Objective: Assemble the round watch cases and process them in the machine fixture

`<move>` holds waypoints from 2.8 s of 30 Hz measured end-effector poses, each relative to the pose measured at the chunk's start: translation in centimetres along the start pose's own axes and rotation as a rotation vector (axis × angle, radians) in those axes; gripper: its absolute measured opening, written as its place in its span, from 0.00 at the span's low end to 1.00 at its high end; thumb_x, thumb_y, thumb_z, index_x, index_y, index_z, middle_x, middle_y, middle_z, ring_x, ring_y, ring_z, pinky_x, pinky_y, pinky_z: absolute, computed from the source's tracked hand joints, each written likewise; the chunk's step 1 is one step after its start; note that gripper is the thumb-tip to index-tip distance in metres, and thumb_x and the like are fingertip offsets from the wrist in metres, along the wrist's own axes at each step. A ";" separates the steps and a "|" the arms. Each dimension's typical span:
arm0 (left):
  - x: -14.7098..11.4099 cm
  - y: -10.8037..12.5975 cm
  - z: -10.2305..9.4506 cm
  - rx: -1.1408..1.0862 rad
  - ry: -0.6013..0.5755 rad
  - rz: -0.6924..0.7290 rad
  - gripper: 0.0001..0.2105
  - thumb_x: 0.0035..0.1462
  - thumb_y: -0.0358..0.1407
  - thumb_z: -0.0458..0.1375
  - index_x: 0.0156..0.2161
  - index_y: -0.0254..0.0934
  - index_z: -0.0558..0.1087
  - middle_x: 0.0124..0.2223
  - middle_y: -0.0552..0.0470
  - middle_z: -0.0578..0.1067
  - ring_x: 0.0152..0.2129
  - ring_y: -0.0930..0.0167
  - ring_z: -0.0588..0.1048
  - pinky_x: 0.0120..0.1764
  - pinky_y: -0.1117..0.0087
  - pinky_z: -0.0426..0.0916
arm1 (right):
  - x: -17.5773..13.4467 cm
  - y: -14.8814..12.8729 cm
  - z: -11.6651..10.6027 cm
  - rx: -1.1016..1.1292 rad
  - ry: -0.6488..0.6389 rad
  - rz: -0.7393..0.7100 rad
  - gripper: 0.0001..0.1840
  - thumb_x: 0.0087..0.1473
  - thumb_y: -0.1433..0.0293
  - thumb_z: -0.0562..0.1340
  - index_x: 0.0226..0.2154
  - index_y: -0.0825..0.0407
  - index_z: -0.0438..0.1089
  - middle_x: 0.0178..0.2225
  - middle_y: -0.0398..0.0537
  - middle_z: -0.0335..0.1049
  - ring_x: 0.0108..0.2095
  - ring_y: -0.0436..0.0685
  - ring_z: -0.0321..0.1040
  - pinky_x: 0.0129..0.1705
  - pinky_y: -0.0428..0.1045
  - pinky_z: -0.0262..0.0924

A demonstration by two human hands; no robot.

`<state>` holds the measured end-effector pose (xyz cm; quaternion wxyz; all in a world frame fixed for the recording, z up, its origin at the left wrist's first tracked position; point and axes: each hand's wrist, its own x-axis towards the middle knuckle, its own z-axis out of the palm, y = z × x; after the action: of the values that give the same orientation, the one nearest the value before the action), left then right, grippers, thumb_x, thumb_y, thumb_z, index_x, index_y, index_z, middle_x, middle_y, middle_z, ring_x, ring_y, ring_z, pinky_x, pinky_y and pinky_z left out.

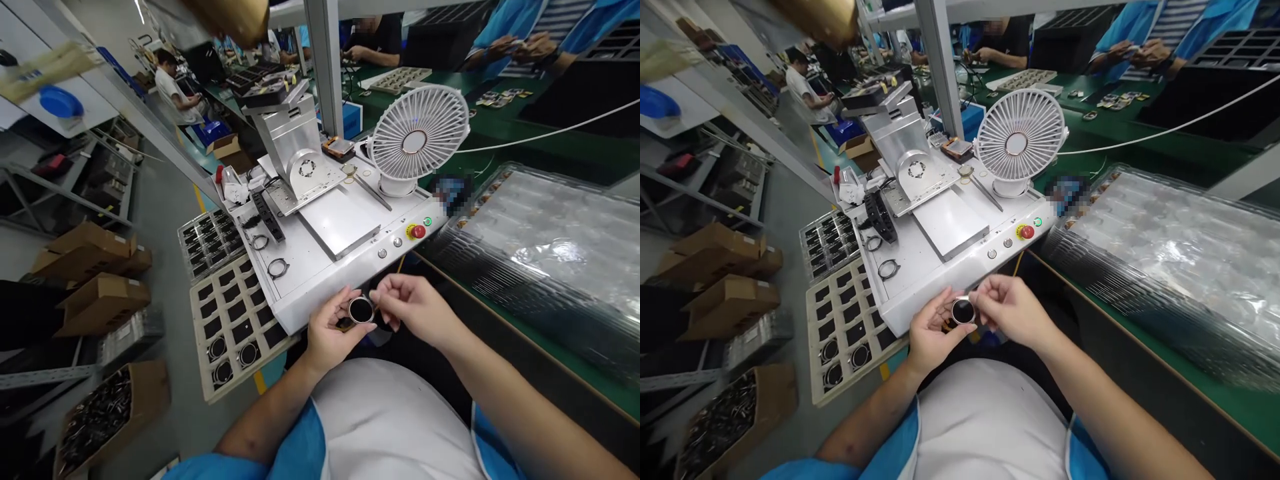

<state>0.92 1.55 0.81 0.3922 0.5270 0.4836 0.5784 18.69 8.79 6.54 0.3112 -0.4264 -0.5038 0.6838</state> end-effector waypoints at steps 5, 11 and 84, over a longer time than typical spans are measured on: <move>0.1 -0.3 0.3 0.033 -0.003 0.066 0.36 0.48 0.30 0.75 0.63 0.38 0.72 0.54 0.38 0.82 0.47 0.59 0.84 0.49 0.64 0.82 | -1.7 1.7 1.0 -0.048 -0.017 0.069 0.23 0.51 0.51 0.71 0.25 0.51 0.65 0.18 0.42 0.69 0.16 0.48 0.62 0.18 0.43 0.58; -0.1 -0.8 0.1 0.113 -0.007 0.104 0.35 0.48 0.31 0.74 0.62 0.38 0.73 0.55 0.38 0.82 0.48 0.58 0.83 0.49 0.63 0.82 | -1.2 1.7 1.0 -0.079 0.006 0.082 0.20 0.52 0.55 0.71 0.26 0.52 0.66 0.18 0.41 0.69 0.16 0.48 0.63 0.18 0.42 0.58; -0.9 -13.5 3.0 0.171 -0.912 -0.560 0.25 0.54 0.50 0.67 0.52 0.37 0.80 0.49 0.41 0.83 0.47 0.59 0.81 0.53 0.56 0.75 | -20.3 3.9 -18.9 -0.693 1.543 0.133 0.16 0.57 0.52 0.62 0.38 0.46 0.68 0.37 0.57 0.72 0.38 0.66 0.72 0.41 0.57 0.64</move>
<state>3.25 4.16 -12.56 0.6571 0.6056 0.4316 0.1234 44.64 -1.71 5.81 0.3785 -0.8734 -0.3053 0.0253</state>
